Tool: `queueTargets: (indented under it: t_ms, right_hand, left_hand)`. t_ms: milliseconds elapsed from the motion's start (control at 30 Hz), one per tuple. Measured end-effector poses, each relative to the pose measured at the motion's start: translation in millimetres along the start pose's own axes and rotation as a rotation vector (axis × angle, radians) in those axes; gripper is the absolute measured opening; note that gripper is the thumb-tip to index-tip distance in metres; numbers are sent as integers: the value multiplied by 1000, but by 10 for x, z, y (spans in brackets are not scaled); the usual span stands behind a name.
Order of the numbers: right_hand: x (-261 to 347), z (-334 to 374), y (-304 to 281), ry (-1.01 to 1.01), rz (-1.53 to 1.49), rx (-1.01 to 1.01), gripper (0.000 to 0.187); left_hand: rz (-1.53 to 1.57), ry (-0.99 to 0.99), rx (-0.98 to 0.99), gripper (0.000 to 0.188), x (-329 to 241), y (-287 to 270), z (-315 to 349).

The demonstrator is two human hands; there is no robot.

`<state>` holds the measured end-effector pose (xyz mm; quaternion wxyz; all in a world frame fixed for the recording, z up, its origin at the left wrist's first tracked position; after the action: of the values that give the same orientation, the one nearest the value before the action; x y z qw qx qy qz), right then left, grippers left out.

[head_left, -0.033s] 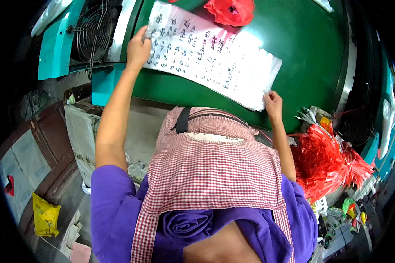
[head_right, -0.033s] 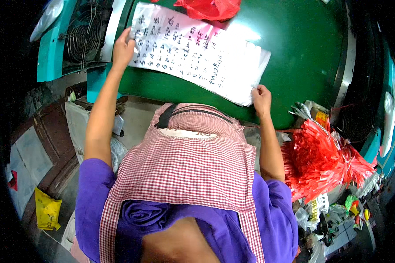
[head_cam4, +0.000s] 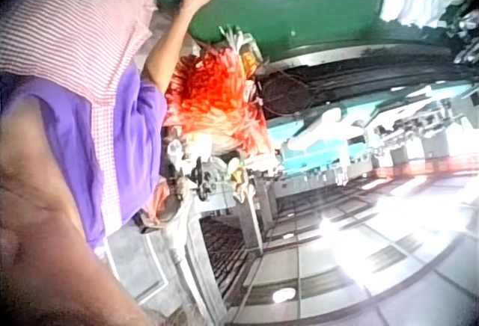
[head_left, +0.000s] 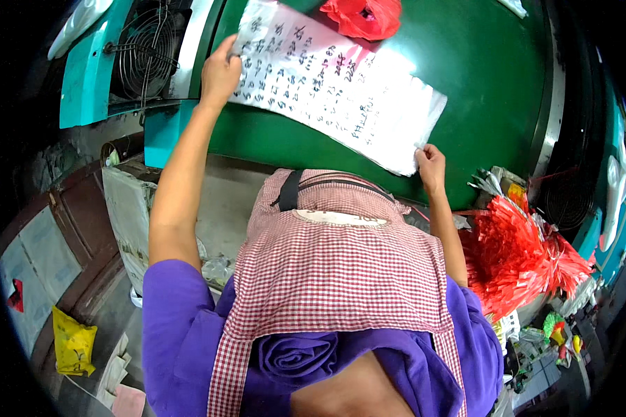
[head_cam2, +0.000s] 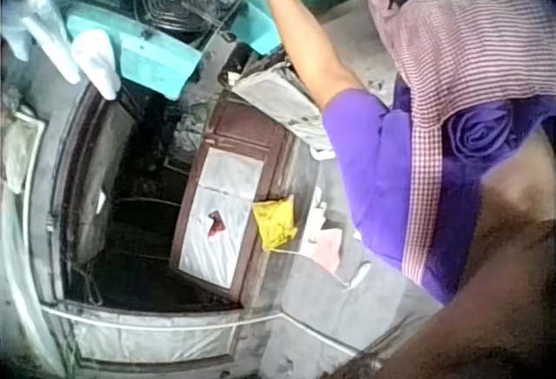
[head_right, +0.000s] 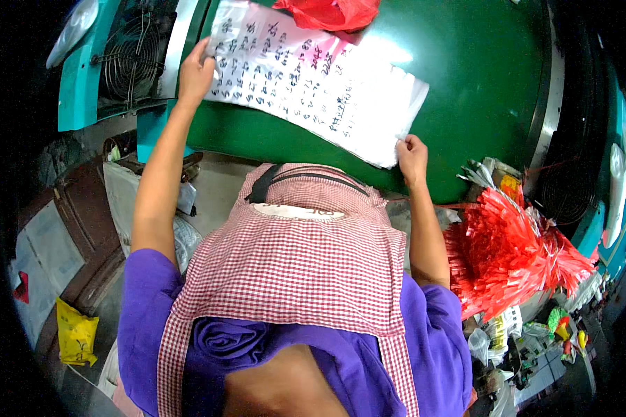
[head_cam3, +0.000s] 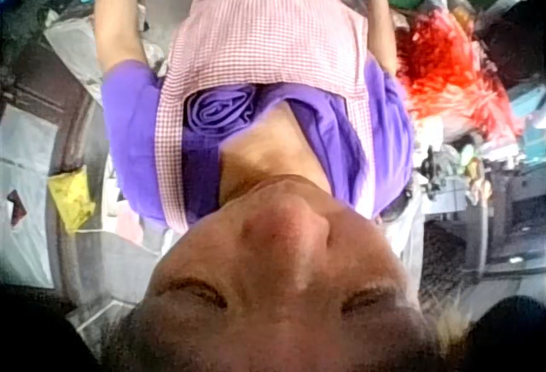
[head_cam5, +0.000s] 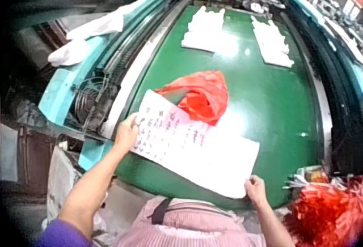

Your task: The person unpacks a white wrapped bundle from a red plastic bag and places it on a green table. They use a black marker to write numbers and text on the bundle and a separate white sheet of paper. Finally, the person places the labeled bundle back into the red bag and ties it.

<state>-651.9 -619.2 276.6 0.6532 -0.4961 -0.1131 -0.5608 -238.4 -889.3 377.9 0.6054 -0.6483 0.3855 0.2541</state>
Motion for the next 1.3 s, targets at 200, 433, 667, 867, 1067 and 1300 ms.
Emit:
queueTargets:
  t_ms: [200,433,667,867,1067,1300]
  right_hand:
    - [-138,208,304,45,23,114,12]
    - [240,428,614,170,-123,291,14]
    - [721,244,1053,148,-206,432,13]
    - [688,226,976,107,-303,492,14]
    - [742,283,-86,99,-265,20,17]
    - [376,176,-1732,-99,401,-667,19]
  left_hand:
    - [-74,296,152,41,-496,461,-434]
    - [7,613,231,29,-1388,1183,-935]
    - [-243,740,200,37,-1474,1560,-1339]
    - [-118,983,24,43,-1339,1474,-1008]
    - [-71,576,620,36,-383,1325,344]
    - [-16,415,674,40,-12,1340,853]
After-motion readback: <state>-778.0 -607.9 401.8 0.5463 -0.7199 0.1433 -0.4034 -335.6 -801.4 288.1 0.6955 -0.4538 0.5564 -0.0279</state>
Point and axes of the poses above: each hand's wrist, its own z-axis away from the middle knuckle, its own y-axis out of the palm, x = y × z, the point moved 3 cm from there along -z, towards the middle knuckle, and after that the axes turned 13 degrees about z, right-handed, at the moved point
